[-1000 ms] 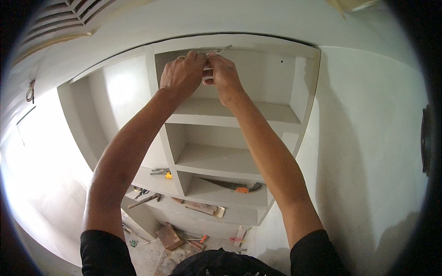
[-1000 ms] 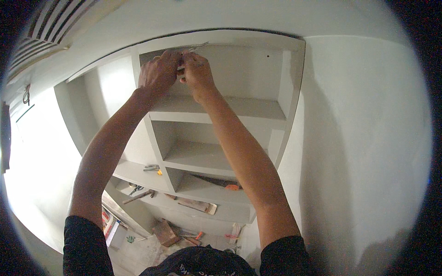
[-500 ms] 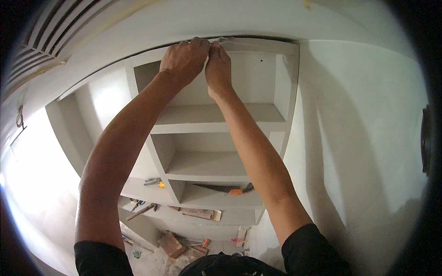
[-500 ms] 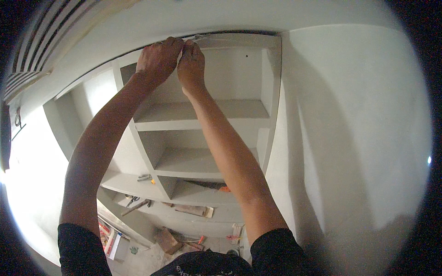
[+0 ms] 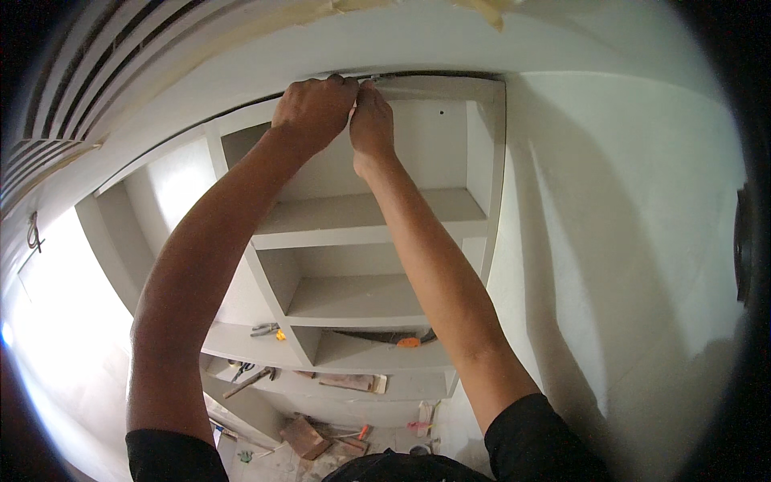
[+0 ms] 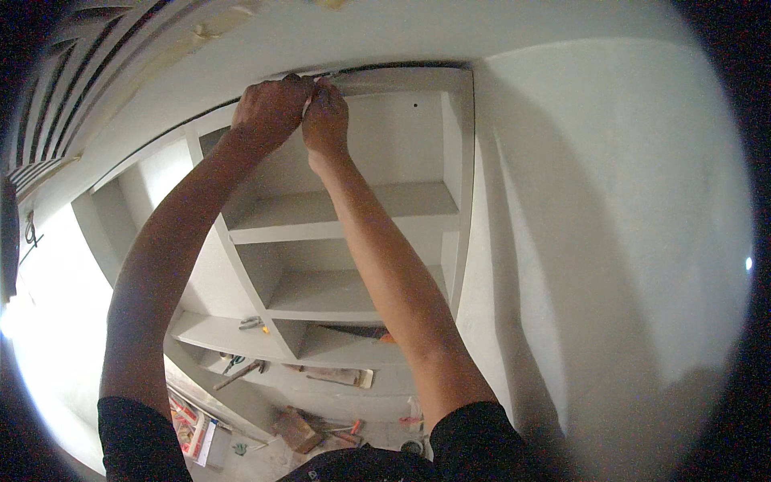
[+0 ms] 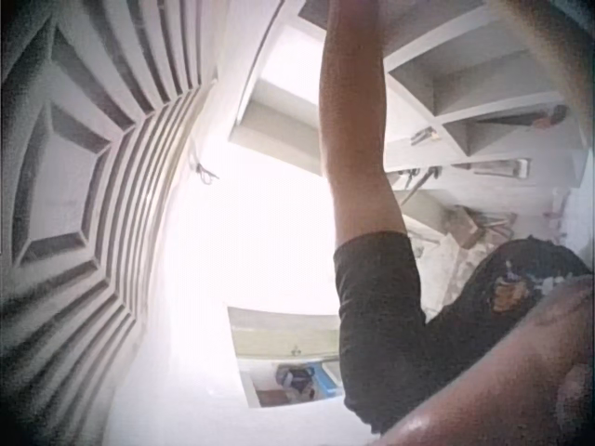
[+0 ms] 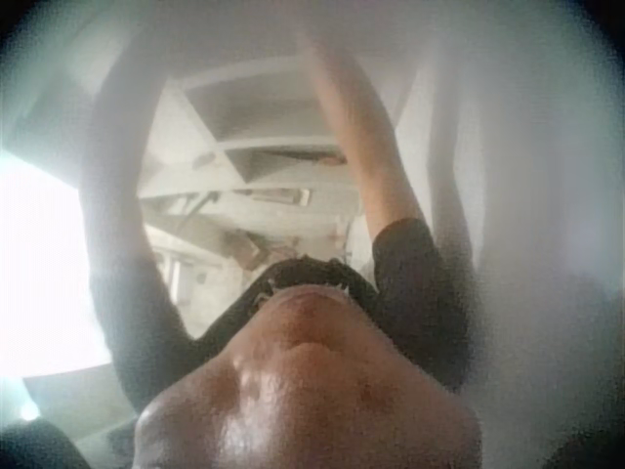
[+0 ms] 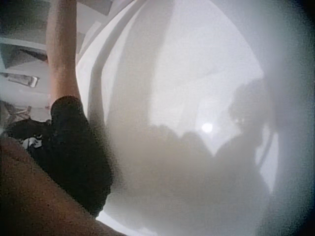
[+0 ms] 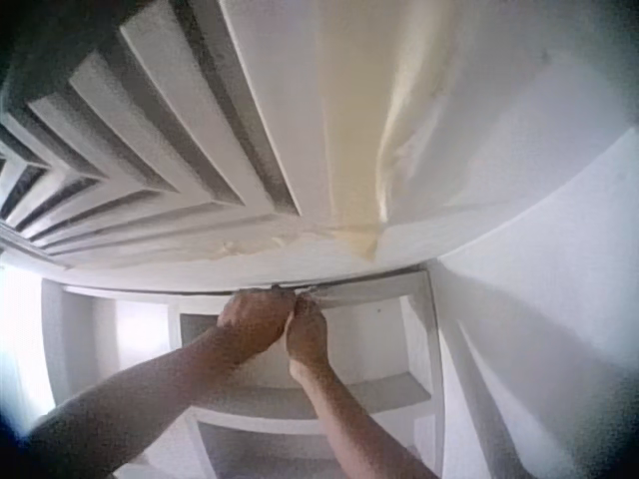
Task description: The person clears debris from a white wall cabinet, then uses a screwdriver to fasten screws into the top edge of the cabinet. The person handles a cardboard box, a cloth, and a screwdriver during the task.
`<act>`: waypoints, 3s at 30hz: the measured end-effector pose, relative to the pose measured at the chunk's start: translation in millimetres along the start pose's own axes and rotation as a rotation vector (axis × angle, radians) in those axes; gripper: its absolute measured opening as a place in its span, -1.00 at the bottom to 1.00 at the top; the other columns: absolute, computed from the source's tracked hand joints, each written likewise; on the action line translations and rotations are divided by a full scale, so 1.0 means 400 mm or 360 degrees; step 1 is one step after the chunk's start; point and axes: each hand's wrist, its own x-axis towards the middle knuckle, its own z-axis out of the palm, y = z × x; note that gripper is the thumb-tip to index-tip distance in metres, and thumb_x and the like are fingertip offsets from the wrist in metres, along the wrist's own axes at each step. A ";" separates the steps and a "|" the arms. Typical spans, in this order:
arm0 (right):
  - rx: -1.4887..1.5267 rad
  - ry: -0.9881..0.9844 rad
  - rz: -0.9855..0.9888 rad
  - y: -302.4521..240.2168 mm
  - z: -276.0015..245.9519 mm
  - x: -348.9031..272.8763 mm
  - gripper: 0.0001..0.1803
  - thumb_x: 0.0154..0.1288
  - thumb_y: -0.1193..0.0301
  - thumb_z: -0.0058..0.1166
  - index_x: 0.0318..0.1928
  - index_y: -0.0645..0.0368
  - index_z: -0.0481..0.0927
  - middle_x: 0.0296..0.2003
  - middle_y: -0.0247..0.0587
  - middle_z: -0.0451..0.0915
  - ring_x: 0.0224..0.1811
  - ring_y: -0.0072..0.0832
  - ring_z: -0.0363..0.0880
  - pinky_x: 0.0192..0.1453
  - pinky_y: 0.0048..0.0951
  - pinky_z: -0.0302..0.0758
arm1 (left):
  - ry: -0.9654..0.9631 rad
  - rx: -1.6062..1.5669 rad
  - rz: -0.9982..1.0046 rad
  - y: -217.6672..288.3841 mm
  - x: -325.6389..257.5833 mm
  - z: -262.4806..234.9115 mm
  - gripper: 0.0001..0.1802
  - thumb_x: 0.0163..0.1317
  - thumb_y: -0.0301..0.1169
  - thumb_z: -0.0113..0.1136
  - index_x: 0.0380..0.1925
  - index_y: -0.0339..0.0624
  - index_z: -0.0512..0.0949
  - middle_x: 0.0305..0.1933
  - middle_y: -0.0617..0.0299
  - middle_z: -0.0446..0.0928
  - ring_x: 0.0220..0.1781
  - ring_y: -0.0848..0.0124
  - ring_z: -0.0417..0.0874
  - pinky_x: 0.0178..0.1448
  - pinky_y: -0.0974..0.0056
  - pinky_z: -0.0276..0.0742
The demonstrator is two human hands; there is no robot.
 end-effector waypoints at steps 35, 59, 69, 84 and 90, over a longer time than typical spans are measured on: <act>0.0341 -0.0131 0.0575 -0.136 -0.006 -0.029 -0.48 0.60 0.13 -0.28 0.16 0.34 0.49 0.16 0.10 0.52 0.19 -0.15 0.44 0.36 -0.03 0.24 | 0.0201 0.0026 0.0063 -0.013 0.012 0.010 -0.80 0.37 -0.37 0.17 -0.30 -0.25 0.70 -0.22 -0.04 0.74 -0.14 0.10 0.81 -0.03 0.10 0.76; 0.0331 0.0033 0.0316 -0.072 0.034 -0.036 -0.57 0.59 0.26 -0.30 -0.18 0.39 0.53 -0.30 0.16 0.59 -0.19 -0.06 0.58 -0.06 -0.03 0.43 | 0.0055 0.0110 0.0046 -0.023 -0.016 -0.012 -0.82 0.34 -0.40 0.18 -0.25 -0.28 0.68 -0.22 -0.04 0.74 -0.14 0.11 0.81 -0.08 0.07 0.77; 0.0299 0.0033 0.0371 -0.076 0.034 -0.024 -0.58 0.59 0.32 -0.35 -0.17 0.37 0.54 -0.24 0.19 0.61 -0.14 0.03 0.59 -0.03 -0.02 0.44 | 0.0056 0.0140 0.0079 -0.023 -0.005 -0.010 -0.86 0.30 -0.43 0.23 -0.29 -0.27 0.69 -0.24 -0.01 0.74 -0.17 0.09 0.81 -0.06 0.08 0.77; 0.0129 -0.0115 0.0111 -0.011 0.024 -0.001 -0.65 0.54 0.31 -0.18 -0.12 0.34 0.60 -0.25 0.22 0.66 -0.18 0.08 0.65 -0.06 0.03 0.51 | -0.0026 0.0118 0.0039 -0.031 -0.003 -0.005 -0.79 0.37 -0.39 0.15 -0.28 -0.32 0.67 -0.26 -0.06 0.74 -0.23 0.09 0.82 -0.10 0.09 0.78; -0.1481 0.0122 -0.0398 -0.071 -0.223 0.063 -0.62 0.52 0.20 -0.01 0.23 0.02 0.56 -0.16 0.09 0.73 -0.05 -0.01 0.72 0.03 0.01 0.62 | 0.0046 0.0155 -0.0120 -0.036 -0.085 -0.031 -0.85 0.32 -0.52 0.13 -0.18 -0.37 0.60 -0.20 -0.10 0.71 -0.21 0.10 0.81 -0.15 0.08 0.79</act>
